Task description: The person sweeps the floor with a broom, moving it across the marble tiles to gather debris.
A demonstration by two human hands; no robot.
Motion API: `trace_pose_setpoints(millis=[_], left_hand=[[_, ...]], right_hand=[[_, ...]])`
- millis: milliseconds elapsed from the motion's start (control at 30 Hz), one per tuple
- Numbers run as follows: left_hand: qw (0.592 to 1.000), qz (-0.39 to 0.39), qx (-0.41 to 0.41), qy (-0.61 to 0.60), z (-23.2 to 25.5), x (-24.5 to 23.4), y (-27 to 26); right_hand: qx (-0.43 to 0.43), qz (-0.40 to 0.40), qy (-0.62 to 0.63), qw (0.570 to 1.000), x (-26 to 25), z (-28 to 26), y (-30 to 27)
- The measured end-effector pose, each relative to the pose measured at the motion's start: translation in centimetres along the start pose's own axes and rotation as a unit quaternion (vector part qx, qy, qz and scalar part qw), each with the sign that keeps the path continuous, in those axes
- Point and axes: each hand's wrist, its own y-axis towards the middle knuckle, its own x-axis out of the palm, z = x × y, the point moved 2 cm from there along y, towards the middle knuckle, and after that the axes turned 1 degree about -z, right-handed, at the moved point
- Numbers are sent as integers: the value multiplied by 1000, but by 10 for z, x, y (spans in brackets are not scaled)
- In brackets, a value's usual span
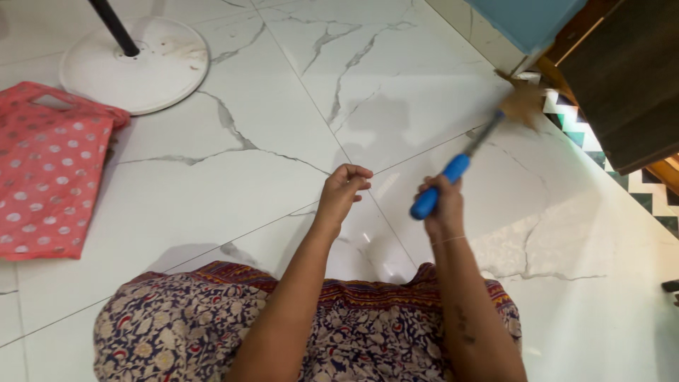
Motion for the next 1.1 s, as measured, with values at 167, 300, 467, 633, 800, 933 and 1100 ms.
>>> trace_pose_setpoints(millis=[167,300,467,633,800,933,1100], left_hand=[[996,-12,-57,-70,4,15,-3],[990,49,-49,-119,5,-24,15],[940,278,-26,-194,-21,-121,45],[975,203,-25,-83,-64,-99,70],[990,80,-103,53,-94,-17,72],[963,-147,-207,86,-99,21,40],[939,-266,-186,111,-86,44,21]], right_hand=[[-26,-196,-147,969,57,12,-45],[-43,-300,-208,930,89,7,-61],[-6,-203,-287,936,86,-2,-45],[79,-144,-187,969,57,8,-4],[123,-28,-183,975,20,34,36],[225,117,-101,962,-19,83,75],[164,104,71,978,-67,81,72]])
